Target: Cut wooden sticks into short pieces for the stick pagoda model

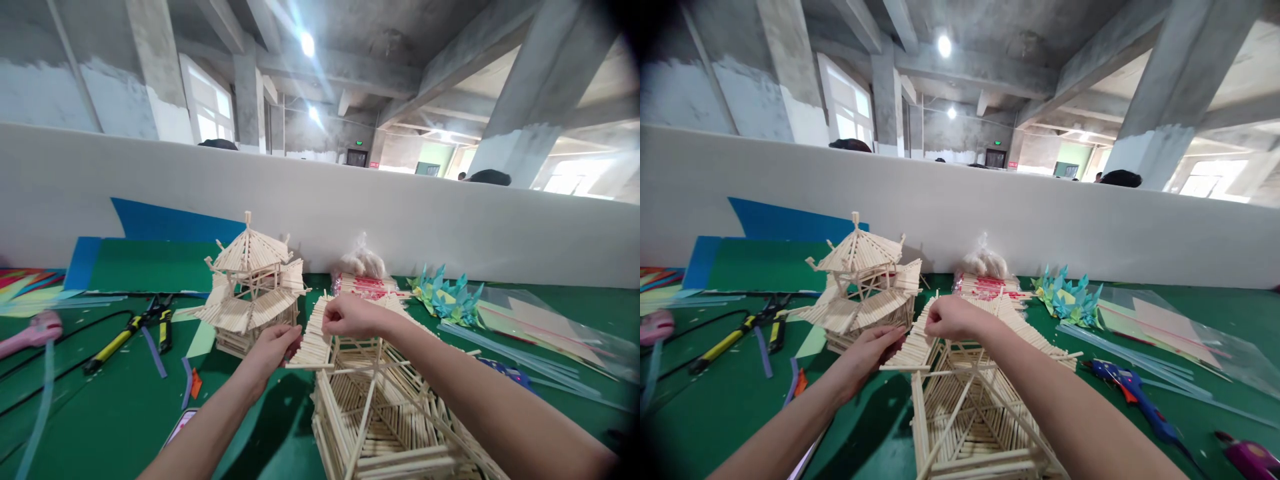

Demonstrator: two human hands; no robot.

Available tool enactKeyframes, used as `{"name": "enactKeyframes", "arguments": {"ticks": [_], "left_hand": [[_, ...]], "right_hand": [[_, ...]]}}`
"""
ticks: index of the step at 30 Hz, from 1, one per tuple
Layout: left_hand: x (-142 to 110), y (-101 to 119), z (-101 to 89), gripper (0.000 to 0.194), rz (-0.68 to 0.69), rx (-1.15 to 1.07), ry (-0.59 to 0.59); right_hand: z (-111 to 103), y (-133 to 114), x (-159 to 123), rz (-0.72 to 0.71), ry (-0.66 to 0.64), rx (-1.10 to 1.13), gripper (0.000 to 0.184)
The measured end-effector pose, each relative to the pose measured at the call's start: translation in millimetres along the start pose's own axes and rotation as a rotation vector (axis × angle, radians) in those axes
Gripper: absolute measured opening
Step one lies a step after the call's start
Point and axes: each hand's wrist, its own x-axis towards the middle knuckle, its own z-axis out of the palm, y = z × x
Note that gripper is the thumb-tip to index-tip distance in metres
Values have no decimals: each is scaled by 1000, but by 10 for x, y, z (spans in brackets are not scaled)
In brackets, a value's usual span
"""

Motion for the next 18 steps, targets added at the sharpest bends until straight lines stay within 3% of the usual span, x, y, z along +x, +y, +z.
{"name": "enactKeyframes", "arguments": {"ticks": [10,18], "left_hand": [[-12,38,19,23,-7,-52,-36],[-11,28,12,24,-15,-45,-38]], "right_hand": [[40,-84,66,23,-58,23,13],[-57,-54,47,61,-41,32,13]]}}
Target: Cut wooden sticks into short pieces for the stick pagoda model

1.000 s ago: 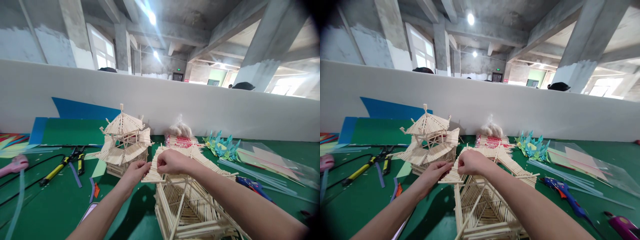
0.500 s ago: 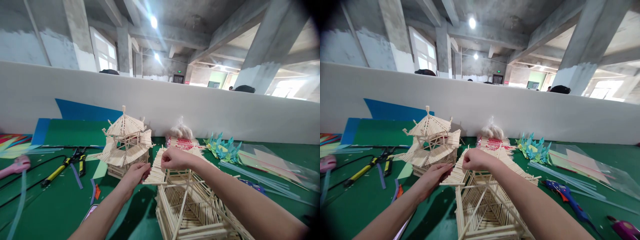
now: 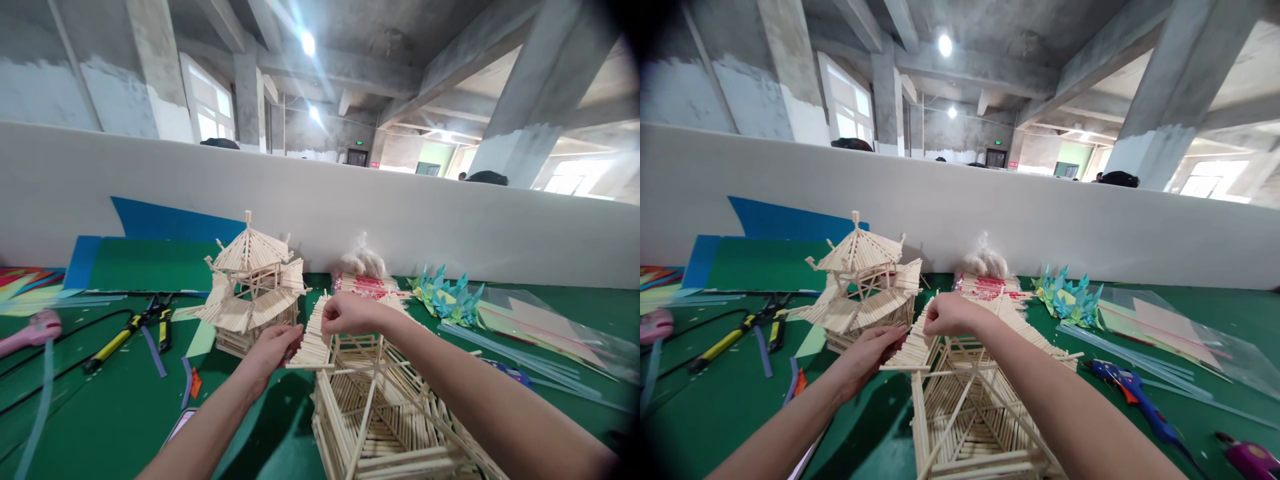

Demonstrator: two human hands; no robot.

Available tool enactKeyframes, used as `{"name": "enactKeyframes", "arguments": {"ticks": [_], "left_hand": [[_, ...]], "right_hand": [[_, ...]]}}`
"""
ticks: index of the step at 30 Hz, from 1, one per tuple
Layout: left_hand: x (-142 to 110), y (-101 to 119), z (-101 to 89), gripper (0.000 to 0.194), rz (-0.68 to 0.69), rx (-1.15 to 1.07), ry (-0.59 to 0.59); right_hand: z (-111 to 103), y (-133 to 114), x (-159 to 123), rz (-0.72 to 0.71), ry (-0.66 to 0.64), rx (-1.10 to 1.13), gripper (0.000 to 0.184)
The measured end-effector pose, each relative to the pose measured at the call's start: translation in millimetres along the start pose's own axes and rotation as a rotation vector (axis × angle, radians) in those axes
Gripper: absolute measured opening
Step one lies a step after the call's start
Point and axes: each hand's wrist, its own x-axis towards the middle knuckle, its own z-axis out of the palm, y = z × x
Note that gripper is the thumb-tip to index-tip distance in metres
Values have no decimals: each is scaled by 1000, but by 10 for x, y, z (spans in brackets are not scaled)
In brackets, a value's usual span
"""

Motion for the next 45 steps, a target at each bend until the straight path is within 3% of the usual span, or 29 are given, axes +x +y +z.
{"name": "enactKeyframes", "arguments": {"ticks": [9,22,30,45], "left_hand": [[23,20,33,22,-22,25,-21],[86,-25,35,23,-46,7,-35],[95,-27,37,25,-57,15,-34],[145,-73,54,26,-64,25,-7]], "right_hand": [[115,-9,84,-24,-29,19,11],[95,27,69,-15,-25,93,9],[47,44,50,-6,-87,171,10],[58,25,51,3,-73,125,10]]}}
